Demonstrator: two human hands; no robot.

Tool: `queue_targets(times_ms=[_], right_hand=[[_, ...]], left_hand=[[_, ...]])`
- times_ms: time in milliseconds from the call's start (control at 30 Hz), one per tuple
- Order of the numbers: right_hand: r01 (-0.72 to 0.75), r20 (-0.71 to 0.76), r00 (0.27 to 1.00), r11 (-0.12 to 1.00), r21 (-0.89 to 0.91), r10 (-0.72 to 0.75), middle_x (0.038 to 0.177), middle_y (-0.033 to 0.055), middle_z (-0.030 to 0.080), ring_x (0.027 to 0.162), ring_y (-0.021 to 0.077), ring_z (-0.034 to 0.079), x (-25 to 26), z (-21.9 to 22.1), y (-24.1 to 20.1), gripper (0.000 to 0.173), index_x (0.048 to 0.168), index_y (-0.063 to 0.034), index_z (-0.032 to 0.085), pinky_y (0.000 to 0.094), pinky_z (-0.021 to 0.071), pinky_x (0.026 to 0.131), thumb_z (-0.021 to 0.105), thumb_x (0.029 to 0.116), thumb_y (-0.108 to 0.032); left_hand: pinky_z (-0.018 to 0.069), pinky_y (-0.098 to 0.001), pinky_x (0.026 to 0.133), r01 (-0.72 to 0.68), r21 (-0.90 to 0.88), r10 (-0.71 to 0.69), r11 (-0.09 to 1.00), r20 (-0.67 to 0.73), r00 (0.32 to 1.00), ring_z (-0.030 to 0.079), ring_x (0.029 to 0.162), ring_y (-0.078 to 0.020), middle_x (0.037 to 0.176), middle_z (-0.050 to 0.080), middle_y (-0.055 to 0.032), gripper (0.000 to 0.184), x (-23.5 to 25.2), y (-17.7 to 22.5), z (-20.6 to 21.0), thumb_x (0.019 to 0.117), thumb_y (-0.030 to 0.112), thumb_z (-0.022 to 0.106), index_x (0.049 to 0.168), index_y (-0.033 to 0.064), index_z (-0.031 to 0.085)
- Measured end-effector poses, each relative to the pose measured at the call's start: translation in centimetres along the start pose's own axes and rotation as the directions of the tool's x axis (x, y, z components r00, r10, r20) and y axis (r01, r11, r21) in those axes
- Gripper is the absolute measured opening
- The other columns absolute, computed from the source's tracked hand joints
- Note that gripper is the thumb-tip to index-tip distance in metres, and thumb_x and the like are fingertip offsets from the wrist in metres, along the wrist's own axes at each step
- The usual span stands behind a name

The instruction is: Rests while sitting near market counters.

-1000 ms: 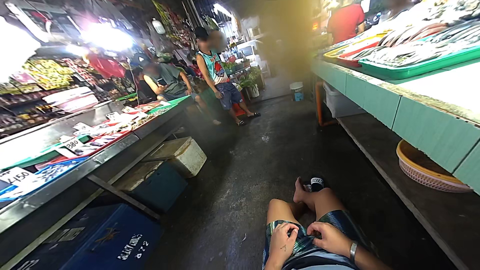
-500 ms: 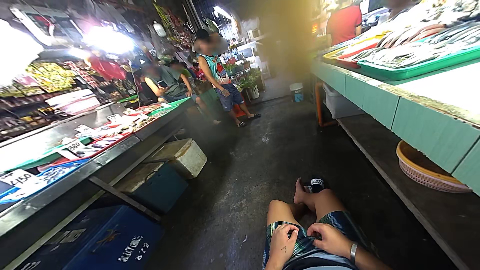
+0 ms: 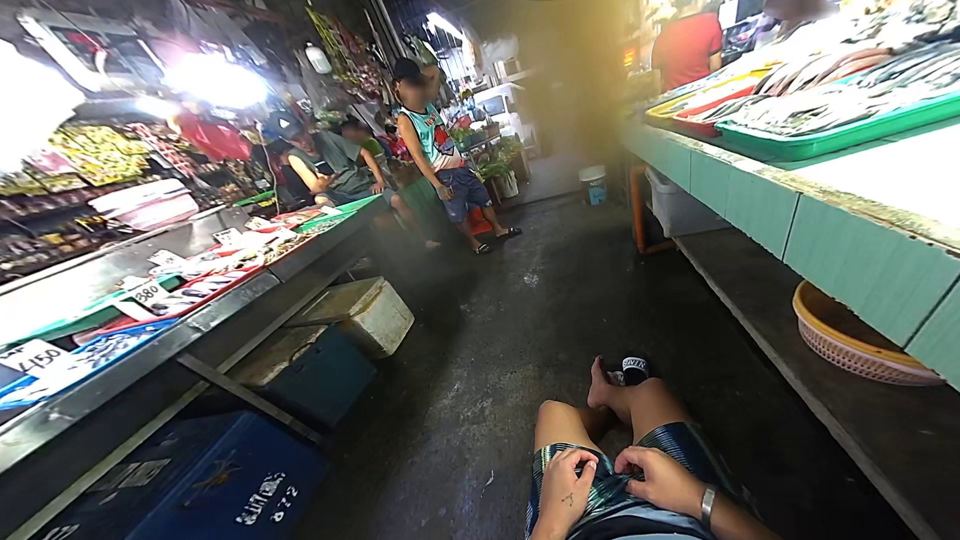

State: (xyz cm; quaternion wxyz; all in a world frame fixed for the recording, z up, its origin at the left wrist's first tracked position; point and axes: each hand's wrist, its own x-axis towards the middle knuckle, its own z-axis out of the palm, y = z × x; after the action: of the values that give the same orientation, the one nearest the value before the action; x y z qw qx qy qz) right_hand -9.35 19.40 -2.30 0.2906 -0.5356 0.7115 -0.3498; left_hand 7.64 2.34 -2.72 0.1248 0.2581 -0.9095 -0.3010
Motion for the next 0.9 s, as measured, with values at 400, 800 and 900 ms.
queue_targets(times_ms=[400,800,900], right_hand=[[0.001,0.008,1.000,1.000,-0.004,-0.001,0.111,0.0069,0.071,0.104,0.0190,0.067,0.03,-0.03,0.06,0.027,0.115,-0.0114,0.072,0.0408,0.0544,0.096,0.070,0.0906,-0.023],[-0.001,0.011,1.000,1.000,-0.016,0.001,0.112,0.0070,0.071,0.104,0.0190,0.067,0.08,0.01,0.10,0.028,0.116,-0.0116,0.072,0.0408,0.0542,0.097,0.070,0.0906,-0.023],[0.001,0.008,1.000,1.000,-0.010,-0.001,0.111,0.0074,0.071,0.104,0.0197,0.067,0.06,-0.02,0.08,0.028,0.115,-0.0109,0.072,0.0412,0.0542,0.097,0.070,0.0905,-0.022]], left_hand=[[0.0479,-0.0346,0.104,-0.006,-0.016,0.006,1.000,-0.008,1.000,0.063,0.110,-0.0036,0.107,0.073,0.0119,0.026,-0.01,0.04,-0.02,0.1006,0.037,0.055,0.105,0.0265,0.078],[0.0485,-0.0341,0.103,-0.007,-0.013,0.007,1.000,-0.007,1.000,0.064,0.109,-0.0033,0.107,0.073,0.0120,0.026,-0.02,-0.01,-0.02,0.1005,0.037,0.055,0.105,0.0267,0.078],[0.0483,-0.0340,0.103,-0.005,-0.013,0.005,1.000,-0.002,1.000,0.063,0.110,-0.0039,0.108,0.073,0.0122,0.026,-0.01,0.00,-0.04,0.1007,0.037,0.055,0.105,0.0266,0.078]])
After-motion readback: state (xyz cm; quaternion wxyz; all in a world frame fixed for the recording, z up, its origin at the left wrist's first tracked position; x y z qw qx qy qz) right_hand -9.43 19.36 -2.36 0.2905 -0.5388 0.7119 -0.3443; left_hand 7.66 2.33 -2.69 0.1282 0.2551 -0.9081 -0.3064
